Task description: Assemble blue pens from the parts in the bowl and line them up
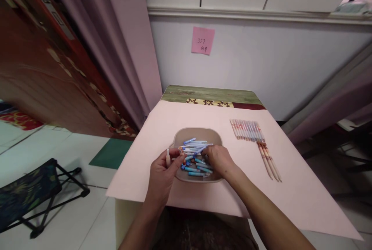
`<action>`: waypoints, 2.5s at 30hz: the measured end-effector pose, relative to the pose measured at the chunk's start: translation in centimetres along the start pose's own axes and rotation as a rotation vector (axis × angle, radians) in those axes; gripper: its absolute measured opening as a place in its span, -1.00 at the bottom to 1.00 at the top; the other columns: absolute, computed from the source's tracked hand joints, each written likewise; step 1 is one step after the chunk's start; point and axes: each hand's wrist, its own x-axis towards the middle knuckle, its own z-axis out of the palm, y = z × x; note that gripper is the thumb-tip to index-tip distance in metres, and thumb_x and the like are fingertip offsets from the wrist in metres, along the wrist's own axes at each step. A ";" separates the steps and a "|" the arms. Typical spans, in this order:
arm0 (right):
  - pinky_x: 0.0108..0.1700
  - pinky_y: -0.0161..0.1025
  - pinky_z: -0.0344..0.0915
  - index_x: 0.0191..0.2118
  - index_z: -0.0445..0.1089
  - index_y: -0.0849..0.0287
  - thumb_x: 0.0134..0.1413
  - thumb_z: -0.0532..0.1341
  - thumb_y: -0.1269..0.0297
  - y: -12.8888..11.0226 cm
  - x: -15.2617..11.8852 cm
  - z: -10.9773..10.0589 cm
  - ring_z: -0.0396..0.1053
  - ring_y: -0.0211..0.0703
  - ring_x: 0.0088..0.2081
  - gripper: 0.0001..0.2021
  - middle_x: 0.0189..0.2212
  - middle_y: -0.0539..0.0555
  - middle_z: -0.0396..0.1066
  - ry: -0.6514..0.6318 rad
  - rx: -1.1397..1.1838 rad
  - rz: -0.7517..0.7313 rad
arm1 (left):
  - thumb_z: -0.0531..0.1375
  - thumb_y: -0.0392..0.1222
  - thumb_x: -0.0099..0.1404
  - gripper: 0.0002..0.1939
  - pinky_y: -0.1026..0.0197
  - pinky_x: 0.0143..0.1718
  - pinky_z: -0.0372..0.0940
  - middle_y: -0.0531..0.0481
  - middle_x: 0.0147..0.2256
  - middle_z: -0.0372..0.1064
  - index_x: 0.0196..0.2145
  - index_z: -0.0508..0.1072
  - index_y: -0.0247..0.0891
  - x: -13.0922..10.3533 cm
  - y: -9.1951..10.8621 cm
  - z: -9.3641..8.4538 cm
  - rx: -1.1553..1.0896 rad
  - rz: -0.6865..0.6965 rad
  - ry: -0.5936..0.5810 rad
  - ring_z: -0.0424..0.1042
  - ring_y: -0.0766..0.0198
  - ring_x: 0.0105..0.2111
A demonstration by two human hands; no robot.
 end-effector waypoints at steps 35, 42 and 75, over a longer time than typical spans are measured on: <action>-0.24 -0.19 0.35 -0.23 0.55 0.21 0.18 0.07 0.40 -1.5 1.7 -0.1 0.51 0.06 -0.24 -0.72 -0.27 0.28 0.54 -0.023 -0.030 -0.097 | 0.34 -0.14 0.08 -0.76 0.27 -0.34 0.35 0.02 -0.40 0.49 -0.30 0.50 -0.29 0.0 -0.1 0.1 0.030 0.048 -0.032 0.43 0.29 -0.39; -0.22 -0.19 0.35 -0.29 0.53 0.31 0.14 0.06 0.50 -2.5 1.7 0.1 0.50 0.06 -0.25 -0.73 -0.30 0.34 0.53 -0.047 -0.065 -0.170 | 0.33 -0.15 0.09 -0.81 0.33 -0.35 0.32 0.06 -0.45 0.46 -0.33 0.51 -0.29 0.2 -0.2 0.3 0.024 0.068 -0.045 0.39 0.35 -0.44; -0.21 -0.22 0.37 -0.30 0.53 0.13 0.08 0.25 0.28 -2.1 -4.2 -4.3 0.46 -0.13 -0.28 -0.89 -0.34 0.07 0.54 0.573 1.110 -0.296 | 0.31 -0.15 0.11 -0.84 0.31 -0.42 0.28 0.07 -0.52 0.40 -0.39 0.50 -0.30 -0.7 0.1 2.5 0.072 0.073 -0.191 0.34 0.35 -0.50</action>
